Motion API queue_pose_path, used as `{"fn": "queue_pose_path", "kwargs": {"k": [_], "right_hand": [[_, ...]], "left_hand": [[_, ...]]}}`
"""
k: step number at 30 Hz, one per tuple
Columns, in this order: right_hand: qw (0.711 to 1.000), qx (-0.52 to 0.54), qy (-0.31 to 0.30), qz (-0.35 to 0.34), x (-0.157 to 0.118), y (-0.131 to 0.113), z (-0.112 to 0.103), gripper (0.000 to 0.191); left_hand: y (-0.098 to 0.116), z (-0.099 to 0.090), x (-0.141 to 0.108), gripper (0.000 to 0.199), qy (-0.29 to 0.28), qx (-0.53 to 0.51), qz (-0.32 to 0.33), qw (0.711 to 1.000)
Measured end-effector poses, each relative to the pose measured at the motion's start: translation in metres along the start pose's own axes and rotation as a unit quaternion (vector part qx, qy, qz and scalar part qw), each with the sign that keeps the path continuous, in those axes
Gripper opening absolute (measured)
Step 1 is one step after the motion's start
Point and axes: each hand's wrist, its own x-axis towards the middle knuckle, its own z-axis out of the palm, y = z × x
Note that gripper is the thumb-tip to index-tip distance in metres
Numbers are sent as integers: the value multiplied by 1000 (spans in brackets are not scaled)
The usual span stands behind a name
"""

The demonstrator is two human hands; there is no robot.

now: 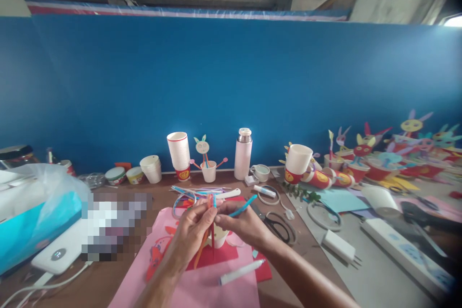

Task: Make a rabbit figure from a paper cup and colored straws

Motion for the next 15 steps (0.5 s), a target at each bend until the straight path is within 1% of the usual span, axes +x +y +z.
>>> {"fn": "queue_pose_path", "kwargs": {"k": [3, 5, 7, 8, 10, 11, 12, 14, 15], "right_hand": [[1000, 16, -4, -7, -1, -3, 3, 27], [1000, 9, -1, -11, 0, -4, 3, 25], [1000, -3, 11, -22, -1, -6, 1, 23], [999, -4, 20, -27, -1, -8, -1, 21], [998, 0, 52, -38, -1, -15, -6, 20], [996, 4, 78, -45, -2, -19, -9, 19], [993, 7, 105, -56, -2, -23, -12, 18], [985, 6, 152, -79, -3, -31, -19, 18], [981, 1, 170, -88, -4, -34, -22, 18]], "left_hand": [[4, 5, -1, 37, -16, -13, -31, 999], [6, 5, -2, 45, -21, -40, -55, 997], [6, 2, -3, 52, -26, -61, -70, 995], [6, -1, -3, 54, -22, -61, -66, 996], [4, -11, -3, 51, 1, -23, -34, 999], [1, -17, -2, 47, 24, 12, -8, 1000], [-2, -23, -1, 45, 31, 50, 2, 998], [-9, -31, 0, 48, 9, 137, 7, 990], [-12, -33, -1, 53, 11, 173, 11, 985]]}}
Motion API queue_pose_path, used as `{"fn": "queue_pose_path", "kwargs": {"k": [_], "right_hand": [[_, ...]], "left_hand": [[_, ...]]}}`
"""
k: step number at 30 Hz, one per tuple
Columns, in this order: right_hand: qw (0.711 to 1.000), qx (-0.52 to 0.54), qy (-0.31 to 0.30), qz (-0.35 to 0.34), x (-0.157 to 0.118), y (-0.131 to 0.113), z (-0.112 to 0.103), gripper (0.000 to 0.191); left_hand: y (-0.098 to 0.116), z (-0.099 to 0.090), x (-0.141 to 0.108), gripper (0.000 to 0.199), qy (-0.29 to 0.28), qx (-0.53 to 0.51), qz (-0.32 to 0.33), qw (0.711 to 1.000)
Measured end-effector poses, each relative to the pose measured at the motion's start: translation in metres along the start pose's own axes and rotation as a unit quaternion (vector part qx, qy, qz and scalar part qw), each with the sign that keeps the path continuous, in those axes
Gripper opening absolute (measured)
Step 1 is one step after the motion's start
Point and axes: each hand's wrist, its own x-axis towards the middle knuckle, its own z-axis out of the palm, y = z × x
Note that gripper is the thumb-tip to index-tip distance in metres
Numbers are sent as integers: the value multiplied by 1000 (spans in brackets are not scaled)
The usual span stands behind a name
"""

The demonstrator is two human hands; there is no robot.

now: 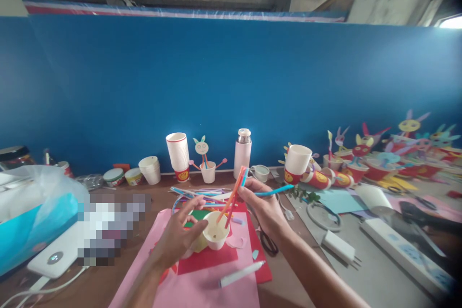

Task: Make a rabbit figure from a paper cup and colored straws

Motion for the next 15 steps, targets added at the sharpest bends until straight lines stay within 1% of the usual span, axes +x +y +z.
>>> {"fn": "queue_pose_path", "kwargs": {"k": [3, 5, 8, 11, 13, 15], "right_hand": [[999, -20, 31, -24, 2, -3, -6, 17], [998, -23, 34, -41, 2, -2, -7, 15], [997, -24, 32, -59, 2, 0, -5, 12], [997, -28, 38, -69, 2, -1, -2, 10], [996, -30, 34, -72, 2, -1, 0, 9], [996, -30, 26, -74, 2, -1, 0, 8]], "left_hand": [[-8, 6, -3, 77, -22, 95, -39, 995], [-11, 14, -5, 84, -32, 132, -36, 990], [-16, 24, -6, 82, -41, 163, 8, 986], [-22, 29, -5, 78, -44, 188, 51, 980], [-26, 31, -4, 76, -34, 212, 80, 973], [-28, 32, -5, 75, -8, 246, 108, 963]]}}
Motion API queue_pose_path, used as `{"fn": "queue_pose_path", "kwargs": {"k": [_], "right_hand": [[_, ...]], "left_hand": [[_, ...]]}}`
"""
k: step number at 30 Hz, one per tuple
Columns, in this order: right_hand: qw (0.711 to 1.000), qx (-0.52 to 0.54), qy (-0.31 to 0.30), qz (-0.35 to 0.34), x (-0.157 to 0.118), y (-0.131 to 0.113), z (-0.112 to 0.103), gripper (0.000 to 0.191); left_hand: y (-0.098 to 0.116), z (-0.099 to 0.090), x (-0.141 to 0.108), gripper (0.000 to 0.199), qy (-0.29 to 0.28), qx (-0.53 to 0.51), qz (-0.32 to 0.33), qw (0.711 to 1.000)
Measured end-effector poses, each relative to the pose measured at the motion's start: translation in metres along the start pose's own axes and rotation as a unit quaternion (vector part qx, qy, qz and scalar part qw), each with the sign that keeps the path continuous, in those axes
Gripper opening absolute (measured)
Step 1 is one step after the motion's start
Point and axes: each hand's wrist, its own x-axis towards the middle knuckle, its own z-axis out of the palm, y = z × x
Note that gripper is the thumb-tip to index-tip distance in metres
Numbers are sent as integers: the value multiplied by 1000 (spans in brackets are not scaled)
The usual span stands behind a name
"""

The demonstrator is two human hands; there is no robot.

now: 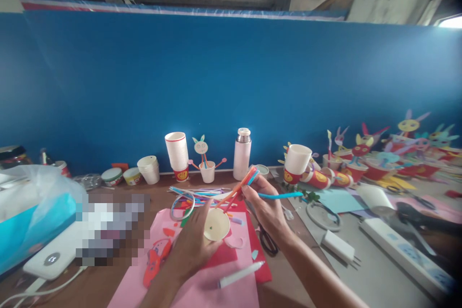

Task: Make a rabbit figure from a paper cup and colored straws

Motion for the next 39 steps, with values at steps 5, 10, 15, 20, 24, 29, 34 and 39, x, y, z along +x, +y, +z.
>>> {"fn": "queue_pose_path", "kwargs": {"k": [5, 10, 15, 20, 24, 29, 34, 39], "right_hand": [[1000, -25, -2, -12, -4, -1, 2, 8], [994, -83, -37, -62, -12, 9, 6, 5], [979, -162, -68, -101, -18, 21, 9, 6], [957, -252, -115, -84, -19, 16, 12, 9], [949, -272, -137, -84, -17, 15, 12, 11], [955, -264, -103, -85, -20, 20, 11, 10], [960, -253, -89, -81, -24, 25, 13, 13], [954, -269, -83, -104, -27, 26, 16, 12]], "left_hand": [[0, 1, -3, 78, 34, 60, 30, 997], [7, -3, -2, 82, 49, 38, -4, 998], [19, -7, -1, 84, 45, -23, -44, 998], [23, -4, -1, 83, 64, -64, -56, 994], [20, -1, -1, 85, 75, -76, -54, 993], [20, -2, -2, 86, 70, -101, -64, 990], [22, -1, -2, 89, 69, -131, -73, 986], [22, 1, -2, 83, 82, -124, -76, 986]]}}
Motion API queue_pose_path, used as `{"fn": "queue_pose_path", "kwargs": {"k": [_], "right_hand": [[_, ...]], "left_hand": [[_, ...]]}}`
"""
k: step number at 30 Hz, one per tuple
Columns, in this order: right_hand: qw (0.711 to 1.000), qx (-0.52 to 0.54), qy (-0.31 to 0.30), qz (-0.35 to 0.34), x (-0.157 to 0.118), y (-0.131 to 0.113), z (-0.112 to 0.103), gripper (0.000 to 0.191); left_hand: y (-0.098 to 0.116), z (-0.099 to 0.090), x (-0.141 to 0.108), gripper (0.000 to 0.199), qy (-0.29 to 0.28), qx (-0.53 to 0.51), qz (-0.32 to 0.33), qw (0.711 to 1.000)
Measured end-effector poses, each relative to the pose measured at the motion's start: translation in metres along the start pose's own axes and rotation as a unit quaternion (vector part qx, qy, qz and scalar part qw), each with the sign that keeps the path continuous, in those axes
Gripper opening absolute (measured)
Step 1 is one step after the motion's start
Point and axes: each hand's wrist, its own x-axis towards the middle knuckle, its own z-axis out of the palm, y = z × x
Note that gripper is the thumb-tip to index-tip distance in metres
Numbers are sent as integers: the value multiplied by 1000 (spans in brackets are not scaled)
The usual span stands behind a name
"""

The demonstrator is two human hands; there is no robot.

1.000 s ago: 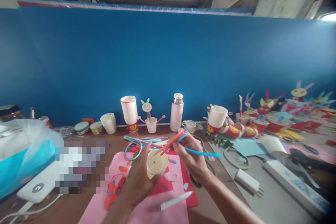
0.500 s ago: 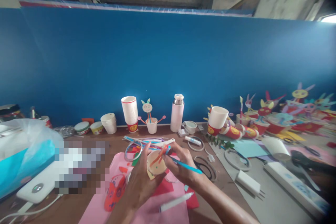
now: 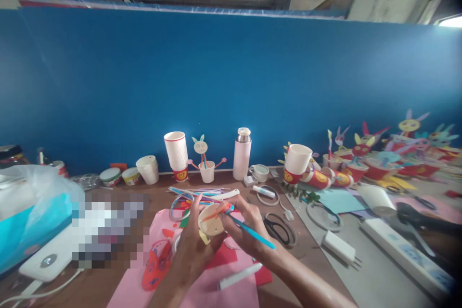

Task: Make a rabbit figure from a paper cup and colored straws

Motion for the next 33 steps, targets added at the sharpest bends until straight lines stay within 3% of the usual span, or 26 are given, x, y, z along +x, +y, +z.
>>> {"fn": "queue_pose_path", "kwargs": {"k": [18, 28, 33], "right_hand": [[990, -69, 7, -123, 1, 1, 9, 7], [991, -103, -60, -57, 1, -5, 8, 9], [994, -96, -39, -41, 1, -2, 8, 10]], "left_hand": [[-6, 1, 2, 83, 12, -20, -5, 1000], [5, 4, 1, 76, 13, -2, -21, 1000], [9, 4, 2, 70, 3, -14, -10, 1000]]}}
